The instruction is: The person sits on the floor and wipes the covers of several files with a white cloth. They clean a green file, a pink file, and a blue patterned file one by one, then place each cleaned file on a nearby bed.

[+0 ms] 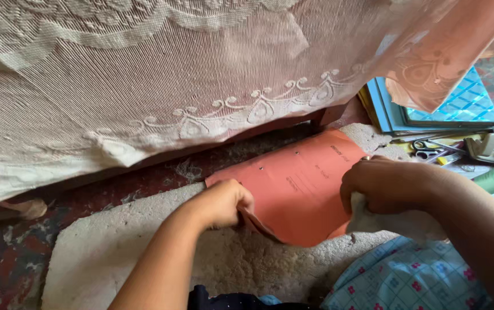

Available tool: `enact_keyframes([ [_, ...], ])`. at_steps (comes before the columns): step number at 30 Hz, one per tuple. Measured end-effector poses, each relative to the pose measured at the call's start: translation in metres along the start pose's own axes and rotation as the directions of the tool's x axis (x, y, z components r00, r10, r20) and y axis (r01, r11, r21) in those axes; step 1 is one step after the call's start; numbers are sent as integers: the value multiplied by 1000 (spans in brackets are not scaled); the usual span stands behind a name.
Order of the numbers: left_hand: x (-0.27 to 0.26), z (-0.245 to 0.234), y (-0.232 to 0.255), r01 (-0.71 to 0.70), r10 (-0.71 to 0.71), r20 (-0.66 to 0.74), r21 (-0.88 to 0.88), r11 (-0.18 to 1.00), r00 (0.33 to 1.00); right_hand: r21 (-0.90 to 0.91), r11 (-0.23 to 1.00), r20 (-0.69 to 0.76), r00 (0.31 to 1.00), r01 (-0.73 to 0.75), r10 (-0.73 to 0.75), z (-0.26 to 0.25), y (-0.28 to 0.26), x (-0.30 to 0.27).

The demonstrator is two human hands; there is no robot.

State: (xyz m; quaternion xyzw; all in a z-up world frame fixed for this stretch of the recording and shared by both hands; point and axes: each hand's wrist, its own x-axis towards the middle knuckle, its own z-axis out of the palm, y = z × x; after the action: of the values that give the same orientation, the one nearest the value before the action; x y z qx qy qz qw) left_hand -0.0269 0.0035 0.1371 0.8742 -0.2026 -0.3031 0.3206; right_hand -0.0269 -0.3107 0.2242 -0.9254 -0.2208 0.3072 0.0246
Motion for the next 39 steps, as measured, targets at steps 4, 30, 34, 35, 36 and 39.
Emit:
enact_keyframes([
  [4, 10, 20, -3, 138, -156, 88, 187, 973, 984, 35, 998, -22, 998, -56, 57, -4, 9, 12],
  [30, 31, 33, -67, 346, -353, 77, 96, 933, 932, -384, 745, -182, 747, 545, -639, 158, -54, 112],
  [34, 26, 32, -60, 368, -378, 73, 121, 922, 923, -506, 847, -366, 849, 163, -382, 150, 19, 156],
  [35, 25, 31, -58, 374, -382, 72, 101, 922, 922, -539, 842, -458, 846, -18, -274, 139, 46, 162],
  [36, 24, 31, -56, 380, -386, 75, 81, 922, 920, -504, 845, -559, 814, -180, -160, 130, 69, 160],
  [39, 23, 30, -53, 365, -372, 72, 94, 926, 926, -46, 931, -612, 747, -362, 260, 115, 98, 138],
])
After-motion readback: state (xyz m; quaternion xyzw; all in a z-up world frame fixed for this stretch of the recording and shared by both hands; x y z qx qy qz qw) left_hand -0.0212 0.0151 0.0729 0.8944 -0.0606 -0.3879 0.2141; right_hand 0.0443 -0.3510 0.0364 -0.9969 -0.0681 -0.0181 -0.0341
